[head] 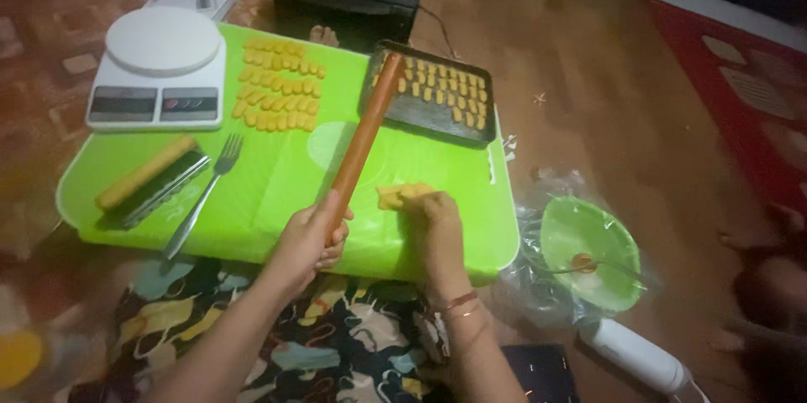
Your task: Rolling dough, marking it with a fork, cutting it into small pieces, and weighing them on a digital scale.
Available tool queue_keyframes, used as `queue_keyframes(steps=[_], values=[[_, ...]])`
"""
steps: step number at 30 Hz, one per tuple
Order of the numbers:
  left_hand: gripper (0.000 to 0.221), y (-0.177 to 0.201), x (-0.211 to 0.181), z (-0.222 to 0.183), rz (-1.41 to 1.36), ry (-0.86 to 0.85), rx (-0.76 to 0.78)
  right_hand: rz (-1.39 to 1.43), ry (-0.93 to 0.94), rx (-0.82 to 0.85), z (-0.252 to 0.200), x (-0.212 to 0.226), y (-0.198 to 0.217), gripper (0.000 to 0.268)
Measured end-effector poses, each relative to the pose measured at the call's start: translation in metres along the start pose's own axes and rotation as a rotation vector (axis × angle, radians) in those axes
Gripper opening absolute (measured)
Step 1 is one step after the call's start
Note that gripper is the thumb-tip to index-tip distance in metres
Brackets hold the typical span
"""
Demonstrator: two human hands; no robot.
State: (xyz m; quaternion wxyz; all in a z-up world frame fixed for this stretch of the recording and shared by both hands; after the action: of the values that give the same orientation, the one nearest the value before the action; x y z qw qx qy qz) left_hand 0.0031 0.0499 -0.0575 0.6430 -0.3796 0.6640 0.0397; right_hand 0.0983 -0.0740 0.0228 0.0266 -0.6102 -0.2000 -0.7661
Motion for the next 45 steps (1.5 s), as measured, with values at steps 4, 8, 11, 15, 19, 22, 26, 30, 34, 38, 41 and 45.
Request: queue_keyframes(steps=[4,8,11,15,19,22,26,30,34,38,41,45], values=[[0.054,0.014,-0.018,-0.013,-0.085,0.04,0.016,-0.48,0.249,-0.032,0.04,-0.094,0.03,0.015],[0.057,0.034,-0.021,-0.02,-0.362,0.161,0.198,-0.552,0.148,0.154,0.048,-0.072,0.017,0.049],[0.054,0.051,-0.024,-0.022,-0.643,0.246,0.469,-0.339,0.069,0.152,0.039,-0.031,0.005,0.036],[0.05,0.054,-0.022,-0.035,-1.032,0.351,0.77,0.112,-0.285,0.274,-0.006,0.07,-0.01,0.066],[0.053,0.041,-0.036,-0.042,-0.69,0.238,0.688,0.617,-0.212,0.689,-0.004,0.053,-0.042,0.069],[0.046,0.038,-0.036,-0.053,-0.244,0.102,0.571,1.056,-0.401,0.762,0.002,0.025,-0.055,0.072],[0.04,0.033,-0.034,-0.054,0.458,-0.074,0.251,1.215,-0.58,0.654,0.01,0.024,-0.057,0.1],[0.033,0.024,-0.037,-0.069,1.004,-0.621,0.08,1.293,-0.552,0.697,0.008,0.023,-0.057,0.105],[0.041,0.015,-0.028,-0.075,1.17,-0.738,0.037,1.328,-0.524,0.733,0.011,0.023,-0.048,0.102],[0.033,-0.001,-0.034,-0.079,0.913,-0.53,0.078,1.22,-0.51,0.633,0.006,0.044,-0.034,0.1],[0.029,-0.02,-0.046,-0.083,0.68,-0.267,0.092,1.117,-0.5,0.514,0.001,0.058,-0.023,0.102],[0.038,-0.013,-0.013,-0.065,0.294,-0.189,0.225,1.255,-0.36,0.743,0.015,0.022,-0.026,0.106]])
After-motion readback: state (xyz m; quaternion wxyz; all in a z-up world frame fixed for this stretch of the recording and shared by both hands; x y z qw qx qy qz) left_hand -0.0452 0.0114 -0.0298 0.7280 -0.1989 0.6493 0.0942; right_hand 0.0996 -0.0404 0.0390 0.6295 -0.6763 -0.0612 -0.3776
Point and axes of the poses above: each hand's wrist, its own z-axis towards the middle knuckle, its own y-axis out of the back of the hand, x = y × z, the point moved 3 cm from there along z, towards the middle knuckle, and after that the axes turned 8 degrees about -y, right-handed, at the moved point
